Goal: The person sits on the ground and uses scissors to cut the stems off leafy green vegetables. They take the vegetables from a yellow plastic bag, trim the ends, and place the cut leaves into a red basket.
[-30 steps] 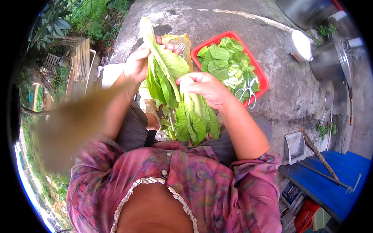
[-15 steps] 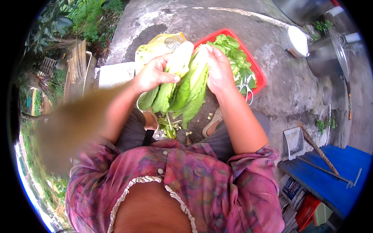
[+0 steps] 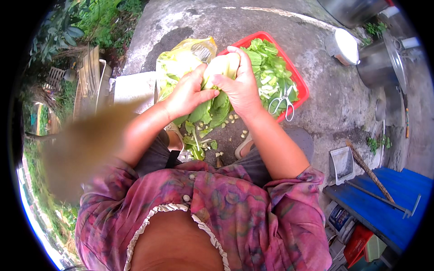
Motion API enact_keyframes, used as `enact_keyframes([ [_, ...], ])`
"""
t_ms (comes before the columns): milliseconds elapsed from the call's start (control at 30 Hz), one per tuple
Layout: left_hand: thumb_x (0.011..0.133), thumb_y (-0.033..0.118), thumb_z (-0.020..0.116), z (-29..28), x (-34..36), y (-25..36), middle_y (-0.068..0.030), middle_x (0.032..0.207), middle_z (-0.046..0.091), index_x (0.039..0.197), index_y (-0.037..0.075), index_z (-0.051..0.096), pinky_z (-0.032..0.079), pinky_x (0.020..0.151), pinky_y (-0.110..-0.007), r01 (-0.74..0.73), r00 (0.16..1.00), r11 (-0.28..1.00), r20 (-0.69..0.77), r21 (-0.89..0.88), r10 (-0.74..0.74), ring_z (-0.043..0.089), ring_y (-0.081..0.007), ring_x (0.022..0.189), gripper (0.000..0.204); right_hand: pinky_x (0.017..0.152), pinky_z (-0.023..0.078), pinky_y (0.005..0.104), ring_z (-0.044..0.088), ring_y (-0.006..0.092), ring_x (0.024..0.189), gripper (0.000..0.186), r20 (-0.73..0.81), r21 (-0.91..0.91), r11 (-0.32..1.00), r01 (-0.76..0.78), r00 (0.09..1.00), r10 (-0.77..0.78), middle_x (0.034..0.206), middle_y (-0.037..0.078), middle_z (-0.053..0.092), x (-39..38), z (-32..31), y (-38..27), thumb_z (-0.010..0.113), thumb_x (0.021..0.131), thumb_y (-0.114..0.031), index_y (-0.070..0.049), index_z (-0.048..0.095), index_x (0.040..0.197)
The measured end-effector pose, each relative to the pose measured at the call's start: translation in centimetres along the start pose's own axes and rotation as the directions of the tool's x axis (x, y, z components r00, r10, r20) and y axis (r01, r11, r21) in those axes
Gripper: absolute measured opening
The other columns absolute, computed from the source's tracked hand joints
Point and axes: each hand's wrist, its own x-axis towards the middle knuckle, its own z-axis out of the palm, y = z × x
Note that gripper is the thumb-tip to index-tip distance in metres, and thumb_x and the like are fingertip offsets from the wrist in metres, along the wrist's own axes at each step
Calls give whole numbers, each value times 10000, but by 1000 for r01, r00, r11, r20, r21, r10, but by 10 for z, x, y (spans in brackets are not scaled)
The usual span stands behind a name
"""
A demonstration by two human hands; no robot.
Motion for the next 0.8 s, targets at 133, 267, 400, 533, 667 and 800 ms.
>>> enact_keyframes([
  [133,762,206,693,9,-4,-1,-207,872,559,1044,-1,424,452,704,-391,-39,999,981,-22,192,44,551,-377,799,441,794,479,264,554,133,881,581,-57,-135,991,-5,998,-3,981,62,542,-1,-4,8,652,724,37,-38,364,1223],
  [267,707,269,733,14,-4,2,-203,902,536,1030,0,425,423,759,-422,-158,969,893,-109,421,223,517,-385,845,521,826,477,293,563,153,893,553,-59,-157,986,51,996,-61,991,86,557,0,-7,9,605,723,45,-49,384,1220],
  [400,586,343,797,10,-3,3,-174,958,497,997,49,438,365,811,-448,-177,934,879,-205,442,291,470,-358,908,620,728,497,250,554,114,825,540,-102,-162,984,78,990,-95,953,53,535,4,-6,-5,560,713,86,-36,375,1206],
  [533,552,374,819,5,-3,5,-213,1135,460,1211,15,376,332,931,-453,-224,949,930,-149,292,276,440,-388,1064,872,742,501,262,562,118,823,531,-87,-111,994,19,996,-29,929,57,552,6,-21,-10,561,713,80,-33,395,1205],
  [667,571,263,833,17,-10,-14,-195,1354,356,1401,13,174,251,1065,-371,-115,980,934,113,-338,161,363,-296,1246,1090,770,508,294,582,173,839,516,-5,103,995,-1,1000,1,936,90,568,3,-21,-11,558,704,74,-36,428,1192],
  [800,577,163,827,23,-13,-14,-124,1344,379,1408,35,179,278,1045,-328,71,946,702,270,-709,177,371,-207,1236,1061,795,497,366,584,249,854,495,-11,184,983,-20,1000,23,936,118,569,-3,-26,-16,620,740,-58,-29,430,1196],
])
